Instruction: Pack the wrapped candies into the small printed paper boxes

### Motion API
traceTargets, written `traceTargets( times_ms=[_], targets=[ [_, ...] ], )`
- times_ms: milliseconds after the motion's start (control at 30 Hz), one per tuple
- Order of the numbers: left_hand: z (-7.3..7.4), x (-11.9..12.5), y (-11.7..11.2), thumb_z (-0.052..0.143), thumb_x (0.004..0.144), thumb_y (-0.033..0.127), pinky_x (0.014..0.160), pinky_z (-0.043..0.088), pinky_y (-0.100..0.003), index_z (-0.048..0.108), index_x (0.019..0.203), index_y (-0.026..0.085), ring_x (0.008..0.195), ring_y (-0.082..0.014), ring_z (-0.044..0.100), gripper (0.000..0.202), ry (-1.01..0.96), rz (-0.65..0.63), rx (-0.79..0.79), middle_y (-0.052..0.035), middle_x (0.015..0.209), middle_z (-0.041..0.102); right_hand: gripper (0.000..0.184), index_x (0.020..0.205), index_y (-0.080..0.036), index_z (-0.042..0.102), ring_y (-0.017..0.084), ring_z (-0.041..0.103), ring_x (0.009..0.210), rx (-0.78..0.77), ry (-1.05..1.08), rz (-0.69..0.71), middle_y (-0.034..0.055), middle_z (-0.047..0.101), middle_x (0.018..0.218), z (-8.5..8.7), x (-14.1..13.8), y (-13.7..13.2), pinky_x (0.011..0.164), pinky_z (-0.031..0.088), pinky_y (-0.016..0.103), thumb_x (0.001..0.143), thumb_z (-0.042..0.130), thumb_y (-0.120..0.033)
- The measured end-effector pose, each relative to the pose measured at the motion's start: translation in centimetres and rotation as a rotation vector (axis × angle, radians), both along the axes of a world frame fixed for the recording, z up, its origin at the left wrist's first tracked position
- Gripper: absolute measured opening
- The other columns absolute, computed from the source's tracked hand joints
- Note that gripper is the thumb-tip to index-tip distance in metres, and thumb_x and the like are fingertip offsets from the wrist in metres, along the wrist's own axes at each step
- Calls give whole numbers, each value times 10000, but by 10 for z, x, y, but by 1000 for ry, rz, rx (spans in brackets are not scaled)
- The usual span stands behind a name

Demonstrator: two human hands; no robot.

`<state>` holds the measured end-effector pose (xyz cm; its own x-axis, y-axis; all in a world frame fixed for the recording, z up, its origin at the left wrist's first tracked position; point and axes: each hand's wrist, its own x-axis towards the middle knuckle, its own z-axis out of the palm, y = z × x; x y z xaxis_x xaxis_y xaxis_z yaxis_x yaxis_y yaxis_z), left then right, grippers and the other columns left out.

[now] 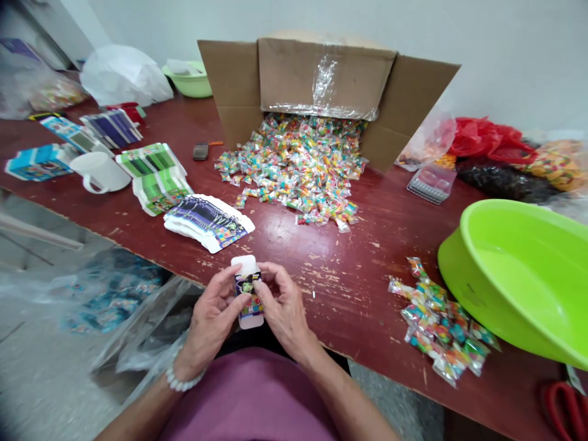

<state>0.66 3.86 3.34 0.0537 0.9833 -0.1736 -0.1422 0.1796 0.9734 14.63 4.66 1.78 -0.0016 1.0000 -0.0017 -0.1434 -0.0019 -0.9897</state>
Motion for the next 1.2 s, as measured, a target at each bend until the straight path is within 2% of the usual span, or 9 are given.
traceTargets(
  times_ms=[100, 200, 333, 433, 567, 667, 767, 867, 1200],
  targets=[
    [-1, -3, 1, 712, 822, 283, 859, 532, -261, 605, 1144, 210, 1016, -185, 661, 347, -7, -77, -40, -62, 1155, 700, 163, 954, -204, 679, 134, 598, 753, -20, -16, 15, 5, 668, 856, 1, 7, 4, 710, 480, 254, 891, 646, -351],
    [-3, -7, 2, 681, 849, 342, 748, 547, -252, 626, 1097, 199, 856, -163, 662, 292, 1, -133, -63, -39, 1007, 713, 224, 799, -173, 694, 137, 586, 705, -108, 18, 52, 14, 674, 782, 3, 15, 10, 690, 474, 267, 817, 723, -395],
    [-8, -11, 2, 640, 881, 389, 675, 537, -238, 667, 1058, 201, 773, -149, 638, 260, 95, -133, -56, -23, 923, 698, 310, 860, -187, 676, 132, 592, 668, -249, 144, 121, -6, 663, 753, 7, 21, 17, 673, 482, 274, 687, 834, -389],
    [-11, -11, 4, 670, 866, 353, 769, 529, -235, 694, 994, 195, 860, -153, 646, 205, 143, -98, 34, -31, 977, 704, 287, 971, -211, 685, 143, 606, 722, -137, 18, 187, -4, 654, 787, 10, 24, 20, 695, 481, 277, 756, 785, -372],
    [-9, -9, 5, 772, 786, 302, 706, 534, -231, 556, 1118, 248, 762, -129, 654, 400, -42, 14, -25, 12, 889, 692, 134, 790, -192, 707, 146, 589, 728, 153, -274, 169, 15, 635, 774, 11, 26, 19, 669, 449, 265, 872, 672, -293],
    [-3, -9, 5, 727, 829, 392, 625, 546, -264, 459, 1224, 270, 687, -153, 674, 492, -218, -152, -234, 0, 890, 679, 116, 816, -198, 702, 139, 580, 699, 205, -288, 116, 8, 609, 769, 8, 27, 16, 636, 446, 254, 890, 654, -275],
    [-2, -8, 4, 501, 934, 557, 530, 526, -282, 455, 1331, 246, 581, -173, 668, 507, -328, -363, -402, -51, 875, 676, 123, 879, -207, 703, 148, 607, 746, 208, -335, 200, 25, 631, 838, 8, 28, 13, 676, 475, 266, 920, 622, -290],
    [-6, -5, 5, 424, 946, 604, 483, 486, -244, 443, 1406, 263, 522, -146, 630, 573, -330, -302, -465, -36, 794, 655, 174, 842, -208, 684, 157, 630, 831, 218, -340, 293, 39, 670, 901, 10, 28, 13, 766, 496, 289, 950, 580, -298],
    [-4, 0, 7, 370, 931, 666, 402, 448, -223, 495, 1415, 212, 435, -140, 604, 675, -158, -315, -347, -54, 769, 678, 171, 803, -172, 607, 69, 559, 495, -195, 46, 366, 59, 717, 1028, 11, 21, 18, 430, 445, 207, 865, 675, -316]
  ],
)
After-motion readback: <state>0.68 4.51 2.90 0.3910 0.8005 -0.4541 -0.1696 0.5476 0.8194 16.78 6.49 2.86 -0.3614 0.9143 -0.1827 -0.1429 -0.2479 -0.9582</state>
